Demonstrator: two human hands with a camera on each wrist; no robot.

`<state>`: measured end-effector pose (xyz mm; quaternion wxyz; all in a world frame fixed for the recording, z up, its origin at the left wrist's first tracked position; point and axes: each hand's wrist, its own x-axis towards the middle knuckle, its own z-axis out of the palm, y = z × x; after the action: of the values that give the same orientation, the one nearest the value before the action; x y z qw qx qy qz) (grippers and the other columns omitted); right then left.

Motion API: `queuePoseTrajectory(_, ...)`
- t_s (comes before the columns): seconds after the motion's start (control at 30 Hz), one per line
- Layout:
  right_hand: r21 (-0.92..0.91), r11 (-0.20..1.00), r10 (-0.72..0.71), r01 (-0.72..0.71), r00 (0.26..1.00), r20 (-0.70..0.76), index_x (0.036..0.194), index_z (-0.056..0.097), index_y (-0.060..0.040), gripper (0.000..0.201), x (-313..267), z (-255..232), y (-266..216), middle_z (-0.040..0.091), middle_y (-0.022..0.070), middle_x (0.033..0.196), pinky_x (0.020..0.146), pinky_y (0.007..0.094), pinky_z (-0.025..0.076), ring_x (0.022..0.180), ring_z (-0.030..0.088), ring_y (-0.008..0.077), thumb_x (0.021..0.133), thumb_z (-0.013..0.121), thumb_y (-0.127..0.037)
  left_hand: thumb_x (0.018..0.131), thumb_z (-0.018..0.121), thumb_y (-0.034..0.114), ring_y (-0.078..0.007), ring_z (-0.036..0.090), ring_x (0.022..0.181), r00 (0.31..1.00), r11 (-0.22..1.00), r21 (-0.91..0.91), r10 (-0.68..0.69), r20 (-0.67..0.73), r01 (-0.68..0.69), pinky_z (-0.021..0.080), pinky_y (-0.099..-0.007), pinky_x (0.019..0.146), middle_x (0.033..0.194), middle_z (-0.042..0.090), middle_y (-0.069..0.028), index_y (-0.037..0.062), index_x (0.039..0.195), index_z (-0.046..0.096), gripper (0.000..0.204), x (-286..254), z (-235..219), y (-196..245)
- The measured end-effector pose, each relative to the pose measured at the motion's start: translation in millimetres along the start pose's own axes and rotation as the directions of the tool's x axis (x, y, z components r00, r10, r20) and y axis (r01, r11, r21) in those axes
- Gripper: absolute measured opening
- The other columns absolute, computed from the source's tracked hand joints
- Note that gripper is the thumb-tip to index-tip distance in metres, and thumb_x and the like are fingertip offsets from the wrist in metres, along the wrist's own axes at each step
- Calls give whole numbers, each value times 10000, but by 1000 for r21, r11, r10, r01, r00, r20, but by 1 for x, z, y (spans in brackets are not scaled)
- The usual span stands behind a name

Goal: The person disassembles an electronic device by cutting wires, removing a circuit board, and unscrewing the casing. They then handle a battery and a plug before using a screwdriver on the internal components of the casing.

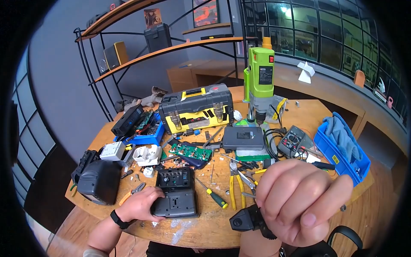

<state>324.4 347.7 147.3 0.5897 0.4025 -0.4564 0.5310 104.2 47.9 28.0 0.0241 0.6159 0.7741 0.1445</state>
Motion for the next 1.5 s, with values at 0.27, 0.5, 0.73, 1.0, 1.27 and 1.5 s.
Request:
queuePoseTrajectory(0.27,16,999,43,-42,999,-28,907,433,-114,217,-1,-1,0,515,23,558,429,319,444,405,467,161,992,632,-135,669,936,389,-394,619,1121,994,999,15,51,-100,-50,522,-460,980,1211,635,-177,32,1200,591,727,2,-41,4)
queuePoseTrajectory(0.5,99,930,361,-353,930,-72,850,623,-48,71,-14,27,17,591,38,615,452,325,416,472,509,181,863,595,16,658,923,362,-378,619,1119,982,987,155,63,-179,-35,523,-434,981,1192,615,-171,36,1215,560,740,76,-86,-11)
queuePoseTrajectory(0.73,-353,915,332,-195,862,384,791,657,-91,116,-25,69,47,630,30,666,454,313,459,492,590,203,754,643,18,705,872,411,-377,626,1109,974,959,277,13,-226,52,525,-437,966,1151,627,-192,10,1236,596,720,166,-107,-61)
queuePoseTrajectory(1.0,-366,897,409,-247,777,478,885,658,-112,82,-33,73,58,573,73,594,459,389,459,499,603,274,813,695,-99,727,821,410,-396,620,1180,923,924,256,-190,-335,283,497,-432,1043,1226,634,-234,-22,1269,572,736,233,-136,-125)
queuePoseTrajectory(1.27,-370,865,493,-338,709,505,904,662,-107,82,-34,69,62,607,68,602,468,372,478,508,627,253,832,698,-121,735,829,460,-387,627,1194,878,920,113,-313,-362,375,497,-423,1047,1268,647,-245,-21,1277,593,762,290,-130,-158)
queuePoseTrajectory(1.5,-411,835,538,-366,704,464,927,678,-101,111,-23,57,63,638,58,652,482,365,488,526,635,245,816,685,-100,743,817,533,-368,609,1258,866,889,137,-376,-331,438,485,-428,1068,1308,643,-228,2,1315,590,813,323,-113,-183)
